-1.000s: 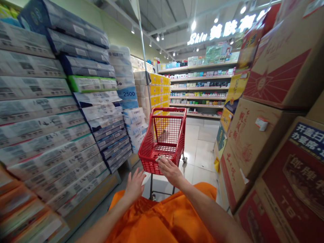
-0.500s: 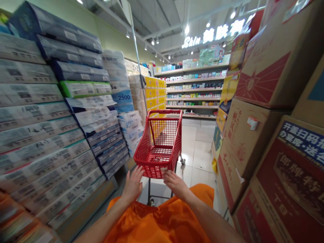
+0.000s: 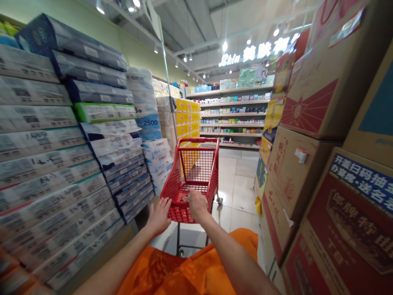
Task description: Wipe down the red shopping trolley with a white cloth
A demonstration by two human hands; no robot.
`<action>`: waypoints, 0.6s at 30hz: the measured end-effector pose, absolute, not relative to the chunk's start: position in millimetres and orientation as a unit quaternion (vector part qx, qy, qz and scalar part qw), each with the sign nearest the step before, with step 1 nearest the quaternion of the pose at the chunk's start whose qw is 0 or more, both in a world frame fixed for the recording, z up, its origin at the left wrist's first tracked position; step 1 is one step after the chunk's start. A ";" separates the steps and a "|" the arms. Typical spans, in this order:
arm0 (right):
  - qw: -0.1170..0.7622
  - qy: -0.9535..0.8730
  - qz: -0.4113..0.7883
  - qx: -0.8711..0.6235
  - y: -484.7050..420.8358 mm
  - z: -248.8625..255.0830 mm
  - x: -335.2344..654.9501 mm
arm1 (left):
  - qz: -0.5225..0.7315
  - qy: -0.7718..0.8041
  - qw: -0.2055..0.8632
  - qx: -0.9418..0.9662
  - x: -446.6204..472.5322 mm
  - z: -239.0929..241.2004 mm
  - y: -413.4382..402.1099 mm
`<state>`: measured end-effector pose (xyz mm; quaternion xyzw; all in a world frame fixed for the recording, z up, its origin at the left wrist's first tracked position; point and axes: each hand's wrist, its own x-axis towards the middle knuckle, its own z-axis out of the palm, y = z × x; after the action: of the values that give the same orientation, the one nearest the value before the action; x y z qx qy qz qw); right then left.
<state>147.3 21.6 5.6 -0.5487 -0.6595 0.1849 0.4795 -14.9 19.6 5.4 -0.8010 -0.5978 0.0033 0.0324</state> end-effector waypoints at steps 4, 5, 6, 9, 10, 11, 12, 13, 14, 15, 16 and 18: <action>0.414 -0.739 0.032 -0.531 18.3 -2.1 130.8 | -0.031 -0.580 0.051 -0.812 -21.2 1.9 11.5; 0.417 -0.737 -0.006 -0.532 16.2 -5.0 136.3 | -0.035 -0.577 0.053 -0.814 -22.8 -0.2 9.7; 0.417 -0.734 -0.057 -0.534 13.7 -8.7 144.8 | -0.035 -0.577 0.056 -0.814 -24.0 -3.1 8.3; 0.411 -0.726 -0.159 -0.527 5.8 -24.0 174.3 | -0.036 -0.591 0.056 -0.804 -23.3 -15.9 8.9; 0.407 -0.729 -0.180 -0.521 3.8 -30.1 180.9 | -0.043 -0.590 0.054 -0.804 -21.9 -20.2 10.7; 0.399 -0.733 -0.204 -0.512 2.5 -36.1 184.6 | -0.049 -0.589 0.050 -0.805 -20.3 -23.6 12.9; 0.391 -0.736 -0.230 -0.502 2.0 -41.8 185.8 | -0.053 -0.586 0.045 -0.807 -18.8 -25.6 15.2; 0.383 -0.737 -0.259 -0.493 2.6 -47.0 185.2 | -0.054 -0.582 0.039 -0.810 -17.7 -26.1 17.4; 0.375 -0.738 -0.287 -0.482 4.1 -51.5 184.2 | -0.051 -0.578 0.033 -0.814 -17.4 -24.9 19.3; 0.365 -0.743 -0.308 -0.469 6.7 -55.3 184.0 | -0.045 -0.573 0.027 -0.818 -17.7 -22.2 20.9; 0.356 -0.749 -0.320 -0.458 10.2 -58.4 186.0 | -0.038 -0.568 0.024 -0.822 -18.8 -18.3 22.5; 0.354 -0.759 -0.310 -0.449 19.1 -63.1 198.8 | -0.022 -0.572 0.027 -0.820 -22.0 -9.1 25.8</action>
<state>198.8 19.1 -63.1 -0.4492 -0.7595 -0.3105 0.3536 -22.0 25.8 -9.1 -0.8198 -0.5716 -0.0222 0.0269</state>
